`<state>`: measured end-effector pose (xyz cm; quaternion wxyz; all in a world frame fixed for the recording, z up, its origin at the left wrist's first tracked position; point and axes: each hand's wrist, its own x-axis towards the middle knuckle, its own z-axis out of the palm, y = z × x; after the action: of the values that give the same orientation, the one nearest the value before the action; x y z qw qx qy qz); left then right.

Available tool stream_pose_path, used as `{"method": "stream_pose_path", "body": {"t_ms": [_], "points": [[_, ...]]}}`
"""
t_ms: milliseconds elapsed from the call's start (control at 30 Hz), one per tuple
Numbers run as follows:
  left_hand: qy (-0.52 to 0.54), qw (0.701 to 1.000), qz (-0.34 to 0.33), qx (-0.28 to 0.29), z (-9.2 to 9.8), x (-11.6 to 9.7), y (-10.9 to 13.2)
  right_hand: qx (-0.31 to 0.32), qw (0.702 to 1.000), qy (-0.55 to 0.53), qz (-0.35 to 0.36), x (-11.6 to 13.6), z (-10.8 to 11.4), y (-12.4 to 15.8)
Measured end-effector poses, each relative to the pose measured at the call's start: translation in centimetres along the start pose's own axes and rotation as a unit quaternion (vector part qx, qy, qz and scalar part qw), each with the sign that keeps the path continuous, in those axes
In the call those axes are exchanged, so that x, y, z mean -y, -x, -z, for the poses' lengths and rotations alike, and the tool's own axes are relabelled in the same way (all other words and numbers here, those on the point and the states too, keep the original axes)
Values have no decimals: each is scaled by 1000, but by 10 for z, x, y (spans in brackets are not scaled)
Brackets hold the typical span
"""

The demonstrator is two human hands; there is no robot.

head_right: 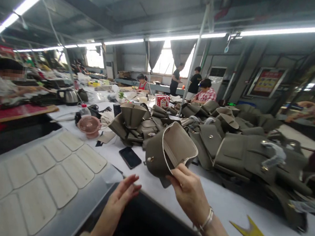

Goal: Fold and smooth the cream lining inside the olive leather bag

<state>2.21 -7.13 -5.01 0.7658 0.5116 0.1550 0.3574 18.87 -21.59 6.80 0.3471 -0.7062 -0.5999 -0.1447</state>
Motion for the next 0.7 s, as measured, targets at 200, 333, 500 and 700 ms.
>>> {"method": "stream_pose_path", "body": {"t_ms": [200,333,500,700], "points": [[245,925,263,126,-16,-7,-17,42,993,88,73,71,24,116],[287,892,321,136,-12,6,5,37,984,142,100,96,33,165],[279,877,369,132,-13,-1,23,28,984,158,81,105,40,200],[278,894,346,59,-13,-13,43,-13,999,45,13,106,48,239]]}}
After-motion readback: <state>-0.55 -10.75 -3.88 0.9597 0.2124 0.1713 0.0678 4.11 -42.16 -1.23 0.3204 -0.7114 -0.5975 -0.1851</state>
